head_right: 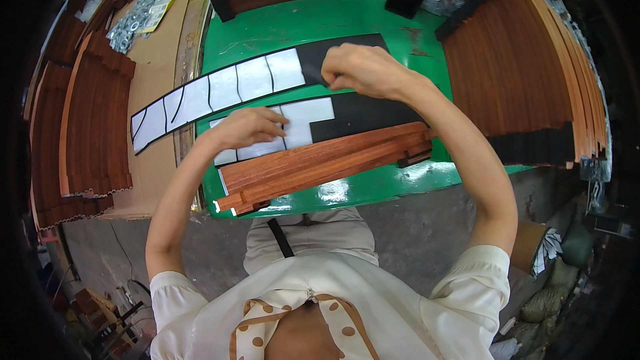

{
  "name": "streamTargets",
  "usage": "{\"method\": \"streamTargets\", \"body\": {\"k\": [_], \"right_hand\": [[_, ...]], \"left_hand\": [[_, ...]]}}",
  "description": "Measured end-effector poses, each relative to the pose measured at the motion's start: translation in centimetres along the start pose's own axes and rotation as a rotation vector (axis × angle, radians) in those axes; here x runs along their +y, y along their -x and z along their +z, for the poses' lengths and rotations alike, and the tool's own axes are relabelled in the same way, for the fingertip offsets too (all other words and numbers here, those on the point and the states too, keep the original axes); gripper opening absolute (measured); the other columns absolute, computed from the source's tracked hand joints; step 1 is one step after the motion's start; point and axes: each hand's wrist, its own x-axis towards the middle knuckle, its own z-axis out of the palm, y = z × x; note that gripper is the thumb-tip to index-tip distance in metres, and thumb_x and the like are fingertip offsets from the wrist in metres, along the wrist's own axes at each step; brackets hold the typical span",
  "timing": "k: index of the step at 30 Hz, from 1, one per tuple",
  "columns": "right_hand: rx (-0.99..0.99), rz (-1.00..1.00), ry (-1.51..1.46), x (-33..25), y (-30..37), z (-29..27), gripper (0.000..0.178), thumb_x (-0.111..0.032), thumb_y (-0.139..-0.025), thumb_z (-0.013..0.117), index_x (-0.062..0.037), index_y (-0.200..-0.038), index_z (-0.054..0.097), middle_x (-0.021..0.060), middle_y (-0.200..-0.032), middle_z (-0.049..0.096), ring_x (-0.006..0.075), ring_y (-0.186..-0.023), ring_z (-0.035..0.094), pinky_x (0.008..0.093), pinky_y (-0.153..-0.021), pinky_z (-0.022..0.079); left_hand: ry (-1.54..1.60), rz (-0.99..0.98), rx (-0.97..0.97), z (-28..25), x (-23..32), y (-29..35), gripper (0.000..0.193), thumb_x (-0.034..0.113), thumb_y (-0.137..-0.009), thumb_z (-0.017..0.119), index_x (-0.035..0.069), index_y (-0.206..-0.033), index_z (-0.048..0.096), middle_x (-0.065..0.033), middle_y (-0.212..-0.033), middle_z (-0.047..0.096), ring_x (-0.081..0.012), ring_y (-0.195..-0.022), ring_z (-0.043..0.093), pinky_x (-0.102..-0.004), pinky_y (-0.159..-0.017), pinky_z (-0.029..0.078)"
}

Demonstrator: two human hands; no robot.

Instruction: Applying adhesive strips to wooden furniture components and stacking them.

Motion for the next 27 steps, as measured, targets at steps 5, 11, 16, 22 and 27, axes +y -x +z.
{"method": "streamTargets", "body": {"k": [5, 11, 16, 22, 27], "right_hand": [[0.110, 0.277, -0.353, -2.6, 3.4, -2.0, 0.012, -0.007, -0.083, 0.064, -0.0040, -0.082, 0.053, 0.0033, -0.089, 0.059, 0.0130, -0.083, 0.056, 0.0285, -0.073, 0.045], [0.259, 0.239, -1.151, -4.9, 8.0, -2.0, 0.030, -0.032, -0.081, 0.071, -0.0064, -0.088, 0.056, 0.0064, -0.096, 0.061, 0.0139, -0.086, 0.060, 0.0282, -0.080, 0.049], [0.104, -0.020, -1.596, -6.1, 11.1, -0.3, 0.030, -0.027, -0.082, 0.071, -0.0024, -0.089, 0.056, 0.0101, -0.094, 0.062, 0.0173, -0.085, 0.063, 0.0293, -0.078, 0.055], [0.111, -0.048, -1.699, -6.1, 14.6, 1.0, 0.033, -0.028, -0.083, 0.071, -0.0016, -0.096, 0.056, 0.0112, -0.095, 0.062, 0.0182, -0.090, 0.062, 0.0311, -0.076, 0.057], [0.604, 0.171, -1.334, -4.9, 17.6, 1.5, 0.038, -0.020, -0.082, 0.071, -0.0040, -0.110, 0.051, 0.0079, -0.097, 0.061, 0.0154, -0.090, 0.060, 0.0296, -0.073, 0.054]], "left_hand": [[0.257, -0.157, 0.459, -5.8, 4.3, 1.2, 0.022, 0.005, -0.084, 0.062, 0.003, -0.105, 0.066, -0.0084, -0.111, 0.064, -0.0222, -0.096, 0.062, -0.0307, -0.080, 0.049], [0.010, 0.085, 0.803, -6.6, 14.9, -2.1, 0.033, 0.000, -0.075, 0.068, 0.004, -0.108, 0.063, -0.0097, -0.101, 0.063, -0.0210, -0.092, 0.061, -0.0322, -0.081, 0.048], [-0.001, 0.405, 0.776, -6.2, 17.6, -4.1, 0.040, -0.001, -0.067, 0.075, 0.005, -0.105, 0.063, -0.0102, -0.100, 0.063, -0.0240, -0.090, 0.062, -0.0310, -0.075, 0.050], [-0.086, 0.557, 0.756, -4.7, 19.4, -5.2, 0.029, -0.001, -0.064, 0.077, 0.005, -0.090, 0.066, -0.0078, -0.088, 0.065, -0.0210, -0.073, 0.061, -0.0303, -0.062, 0.048], [-0.105, 0.339, 0.805, -2.3, 20.0, -5.2, 0.029, 0.000, -0.061, 0.078, 0.004, -0.088, 0.066, -0.0080, -0.087, 0.065, -0.0223, -0.075, 0.062, -0.0317, -0.063, 0.048]]}}
